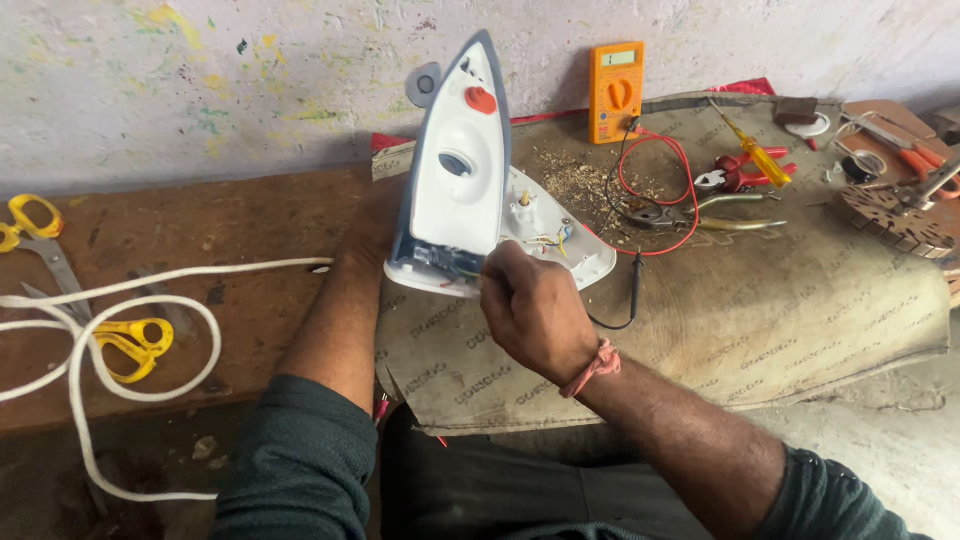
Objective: The person disassembles a clothes iron, checks the internal wiring and components, and then reassembles the outer casing.
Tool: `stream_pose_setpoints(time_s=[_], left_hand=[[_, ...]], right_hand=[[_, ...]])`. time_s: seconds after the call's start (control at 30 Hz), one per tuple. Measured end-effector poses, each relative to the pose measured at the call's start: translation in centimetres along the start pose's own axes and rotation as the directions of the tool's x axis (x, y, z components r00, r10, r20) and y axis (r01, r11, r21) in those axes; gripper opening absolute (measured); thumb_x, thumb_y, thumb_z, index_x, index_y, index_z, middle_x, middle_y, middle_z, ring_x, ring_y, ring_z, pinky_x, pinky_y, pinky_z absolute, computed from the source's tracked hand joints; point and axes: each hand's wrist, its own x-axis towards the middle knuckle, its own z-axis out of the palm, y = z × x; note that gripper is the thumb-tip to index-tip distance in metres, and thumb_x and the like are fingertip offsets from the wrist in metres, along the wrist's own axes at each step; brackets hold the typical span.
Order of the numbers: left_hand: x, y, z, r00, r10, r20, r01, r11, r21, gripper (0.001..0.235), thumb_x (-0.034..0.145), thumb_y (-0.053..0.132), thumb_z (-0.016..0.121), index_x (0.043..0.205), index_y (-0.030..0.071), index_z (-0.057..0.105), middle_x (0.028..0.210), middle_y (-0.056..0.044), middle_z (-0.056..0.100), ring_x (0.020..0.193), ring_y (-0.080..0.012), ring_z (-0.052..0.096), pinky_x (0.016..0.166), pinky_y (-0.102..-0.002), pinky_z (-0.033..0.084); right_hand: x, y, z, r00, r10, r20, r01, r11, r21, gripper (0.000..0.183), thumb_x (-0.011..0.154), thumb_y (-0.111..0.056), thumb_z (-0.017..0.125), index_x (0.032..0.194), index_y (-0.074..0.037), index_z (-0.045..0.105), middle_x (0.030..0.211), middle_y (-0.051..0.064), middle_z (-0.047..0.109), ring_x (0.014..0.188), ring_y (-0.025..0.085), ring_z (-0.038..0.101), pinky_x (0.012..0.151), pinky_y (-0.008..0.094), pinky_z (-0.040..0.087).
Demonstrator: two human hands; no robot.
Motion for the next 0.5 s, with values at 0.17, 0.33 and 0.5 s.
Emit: stream_pose_setpoints(time_s=[0.17, 0.33, 0.5], left_hand=[[0.1, -2.0, -0.2, 0.993, -0.109, -0.049, 0.084, 0.928, -0.363, 0.023, 0.1, 0.014, 0.064, 0.113, -0.002, 0.075, 0.108, -0.009, 0.076, 0.093, -0.0156, 0.072, 0.082, -0.032, 0.061], [0.0, 0.1, 0.6, 0.959, -0.272, -0.075, 0.232, 0.913, -0.336, 0.028, 0.096, 0.017, 0.062, 0.111, -0.002, 0.075, 0.103, -0.011, 0.077, 0.089, -0.0178, 0.073, 0.077, -0.034, 0.06], [-0.2, 0.9, 0.8, 0.957, -0.287, -0.041, 0.251, 0.892, -0.375, 0.035, 0.095, 0.025, 0.063, 0.111, -0.003, 0.075, 0.104, -0.011, 0.077, 0.089, -0.0189, 0.073, 0.079, -0.034, 0.06]], right_hand=[[0.4, -0.5, -1.1, 0.966, -0.168, 0.195, 0.191, 0.976, -0.107, 0.033, 0.088, -0.005, 0.065, 0.121, -0.01, 0.066, 0.078, 0.011, 0.064, 0.067, 0.031, 0.068, 0.059, 0.044, 0.054], [2.5, -0.4, -2.3, 0.841, -0.251, 0.479, 0.452, 0.814, -0.366, 0.054, 0.086, -0.01, 0.061, 0.14, -0.016, 0.062, 0.076, 0.01, 0.063, 0.062, 0.031, 0.066, 0.055, 0.047, 0.053], [3.7, -0.8, -2.2, 0.693, 0.004, 0.721, 0.477, 0.747, -0.463, 0.067, 0.091, -0.016, 0.054, 0.157, -0.022, 0.044, 0.084, 0.018, 0.066, 0.059, 0.033, 0.068, 0.053, 0.048, 0.055]])
